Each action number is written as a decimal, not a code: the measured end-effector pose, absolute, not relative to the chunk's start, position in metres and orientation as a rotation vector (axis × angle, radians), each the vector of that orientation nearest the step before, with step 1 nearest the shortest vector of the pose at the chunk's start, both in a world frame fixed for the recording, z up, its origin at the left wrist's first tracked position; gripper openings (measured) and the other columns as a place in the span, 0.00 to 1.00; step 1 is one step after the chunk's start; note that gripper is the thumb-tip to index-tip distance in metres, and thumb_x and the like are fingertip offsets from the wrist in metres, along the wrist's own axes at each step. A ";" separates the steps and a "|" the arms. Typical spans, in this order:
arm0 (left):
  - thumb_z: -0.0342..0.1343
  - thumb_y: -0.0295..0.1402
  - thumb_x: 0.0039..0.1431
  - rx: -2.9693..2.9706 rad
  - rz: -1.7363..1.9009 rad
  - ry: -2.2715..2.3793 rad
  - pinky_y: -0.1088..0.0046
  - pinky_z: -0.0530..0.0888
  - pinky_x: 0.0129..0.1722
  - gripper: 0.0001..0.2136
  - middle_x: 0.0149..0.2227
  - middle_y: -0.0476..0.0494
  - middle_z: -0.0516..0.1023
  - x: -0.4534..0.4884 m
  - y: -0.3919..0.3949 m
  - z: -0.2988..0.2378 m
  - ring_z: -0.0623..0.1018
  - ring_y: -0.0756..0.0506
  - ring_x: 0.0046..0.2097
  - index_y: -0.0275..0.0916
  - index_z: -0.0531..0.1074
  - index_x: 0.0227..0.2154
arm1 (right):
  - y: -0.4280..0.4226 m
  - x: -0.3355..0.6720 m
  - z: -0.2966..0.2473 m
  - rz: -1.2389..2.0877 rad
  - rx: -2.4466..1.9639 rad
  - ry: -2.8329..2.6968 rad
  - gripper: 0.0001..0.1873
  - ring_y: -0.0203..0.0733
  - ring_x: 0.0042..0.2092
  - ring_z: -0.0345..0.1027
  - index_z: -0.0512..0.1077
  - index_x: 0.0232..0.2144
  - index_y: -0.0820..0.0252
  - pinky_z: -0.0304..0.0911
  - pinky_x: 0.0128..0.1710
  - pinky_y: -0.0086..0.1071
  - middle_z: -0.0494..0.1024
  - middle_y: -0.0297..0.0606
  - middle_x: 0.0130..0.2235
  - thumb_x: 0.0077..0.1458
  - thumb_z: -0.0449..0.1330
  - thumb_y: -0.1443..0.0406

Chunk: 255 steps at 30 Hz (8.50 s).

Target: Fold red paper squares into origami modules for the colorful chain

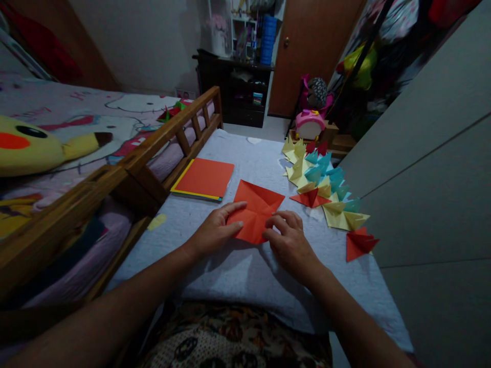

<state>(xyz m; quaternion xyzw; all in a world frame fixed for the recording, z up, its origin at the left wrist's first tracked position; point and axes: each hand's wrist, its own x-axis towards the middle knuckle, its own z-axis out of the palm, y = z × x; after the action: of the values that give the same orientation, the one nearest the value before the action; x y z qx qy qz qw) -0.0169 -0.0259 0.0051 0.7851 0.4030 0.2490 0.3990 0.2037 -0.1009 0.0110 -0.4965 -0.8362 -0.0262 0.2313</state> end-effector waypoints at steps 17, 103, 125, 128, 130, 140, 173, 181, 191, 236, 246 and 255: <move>0.62 0.29 0.56 2.912 0.418 0.961 0.46 0.58 0.65 0.28 0.70 0.36 0.53 -0.041 -0.061 0.015 0.55 0.30 0.68 0.44 0.65 0.60 | -0.123 0.231 -0.010 0.091 -1.450 -2.237 0.09 0.50 0.49 0.69 0.76 0.39 0.59 0.70 0.49 0.45 0.80 0.43 0.46 0.64 0.56 0.74; 0.51 0.25 0.64 2.466 0.615 1.353 0.58 0.65 0.44 0.07 0.37 0.43 0.79 0.003 -0.061 -0.010 0.71 0.38 0.43 0.41 0.74 0.38 | -0.112 0.241 -0.028 0.265 -1.784 -1.746 0.05 0.51 0.46 0.66 0.72 0.27 0.56 0.62 0.48 0.46 0.74 0.42 0.41 0.55 0.62 0.67; 0.52 0.25 0.63 2.474 0.658 1.384 0.57 0.65 0.45 0.07 0.38 0.44 0.80 0.005 -0.059 -0.014 0.71 0.39 0.43 0.41 0.74 0.38 | -0.113 0.241 -0.031 0.256 -1.797 -1.752 0.04 0.52 0.47 0.66 0.72 0.28 0.56 0.62 0.48 0.46 0.74 0.43 0.42 0.54 0.62 0.68; 0.53 0.25 0.63 2.495 0.632 1.394 0.57 0.65 0.45 0.07 0.38 0.44 0.79 0.005 -0.060 -0.013 0.71 0.38 0.43 0.40 0.74 0.39 | -0.113 0.241 -0.030 0.251 -1.797 -1.748 0.04 0.52 0.47 0.66 0.72 0.28 0.56 0.62 0.48 0.45 0.74 0.43 0.42 0.54 0.62 0.68; 0.54 0.26 0.63 2.525 0.591 1.433 0.56 0.64 0.45 0.06 0.38 0.42 0.79 0.006 -0.060 -0.010 0.71 0.38 0.44 0.40 0.75 0.39 | -0.113 0.241 -0.029 0.258 -1.804 -1.747 0.04 0.51 0.47 0.66 0.72 0.28 0.56 0.62 0.49 0.45 0.74 0.43 0.42 0.54 0.63 0.68; 0.54 0.24 0.64 2.948 0.480 1.286 0.57 0.63 0.48 0.07 0.36 0.43 0.79 0.007 -0.066 -0.005 0.72 0.38 0.44 0.38 0.76 0.32 | -0.113 0.239 -0.027 0.299 -1.828 -1.721 0.04 0.51 0.47 0.66 0.72 0.27 0.56 0.61 0.50 0.45 0.74 0.43 0.42 0.54 0.62 0.67; 0.56 0.28 0.65 3.108 0.627 1.183 0.60 0.68 0.46 0.06 0.42 0.41 0.81 0.001 -0.074 -0.014 0.75 0.39 0.44 0.34 0.78 0.39 | -0.113 0.239 -0.027 0.286 -1.822 -1.719 0.04 0.52 0.47 0.66 0.73 0.27 0.56 0.61 0.49 0.45 0.74 0.43 0.42 0.53 0.62 0.67; 0.55 0.26 0.65 3.082 0.488 1.164 0.59 0.71 0.42 0.09 0.47 0.36 0.80 -0.001 -0.075 -0.015 0.77 0.38 0.44 0.33 0.76 0.46 | -0.113 0.240 -0.027 0.319 -1.827 -1.714 0.03 0.52 0.47 0.65 0.73 0.27 0.56 0.61 0.50 0.45 0.74 0.43 0.43 0.54 0.62 0.67; 0.51 0.22 0.64 3.169 0.384 1.023 0.59 0.72 0.49 0.12 0.53 0.33 0.78 0.001 -0.073 -0.010 0.76 0.37 0.52 0.30 0.76 0.47 | -0.113 0.240 -0.026 0.328 -1.821 -1.714 0.04 0.52 0.48 0.65 0.73 0.27 0.56 0.61 0.51 0.47 0.74 0.44 0.43 0.54 0.61 0.66; 0.55 0.54 0.64 3.111 0.210 0.864 0.56 0.63 0.59 0.29 0.64 0.40 0.69 0.004 -0.081 -0.009 0.70 0.36 0.61 0.41 0.67 0.61 | -0.113 0.239 -0.026 0.271 -1.839 -1.719 0.04 0.53 0.48 0.65 0.73 0.27 0.56 0.61 0.51 0.47 0.74 0.44 0.43 0.54 0.62 0.67; 0.57 0.51 0.64 3.012 0.148 0.714 0.60 0.64 0.61 0.32 0.65 0.35 0.66 0.004 -0.073 -0.016 0.66 0.35 0.64 0.35 0.61 0.63 | -0.113 0.239 -0.025 0.297 -1.858 -1.714 0.04 0.52 0.48 0.65 0.74 0.27 0.57 0.61 0.51 0.47 0.74 0.44 0.43 0.54 0.63 0.68; 0.50 0.58 0.64 2.932 0.008 0.719 0.53 0.66 0.60 0.35 0.65 0.37 0.64 0.005 -0.068 -0.013 0.64 0.34 0.63 0.43 0.56 0.66 | -0.113 0.242 -0.026 0.314 -1.861 -1.734 0.03 0.52 0.48 0.65 0.75 0.29 0.57 0.60 0.52 0.46 0.75 0.44 0.44 0.55 0.62 0.66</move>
<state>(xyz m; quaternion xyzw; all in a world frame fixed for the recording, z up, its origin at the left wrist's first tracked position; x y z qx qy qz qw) 0.0050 -0.0678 -0.0130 0.9694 0.2378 0.0028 0.0611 0.2417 -0.1134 -0.0256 -0.6958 -0.6486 0.1175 0.2853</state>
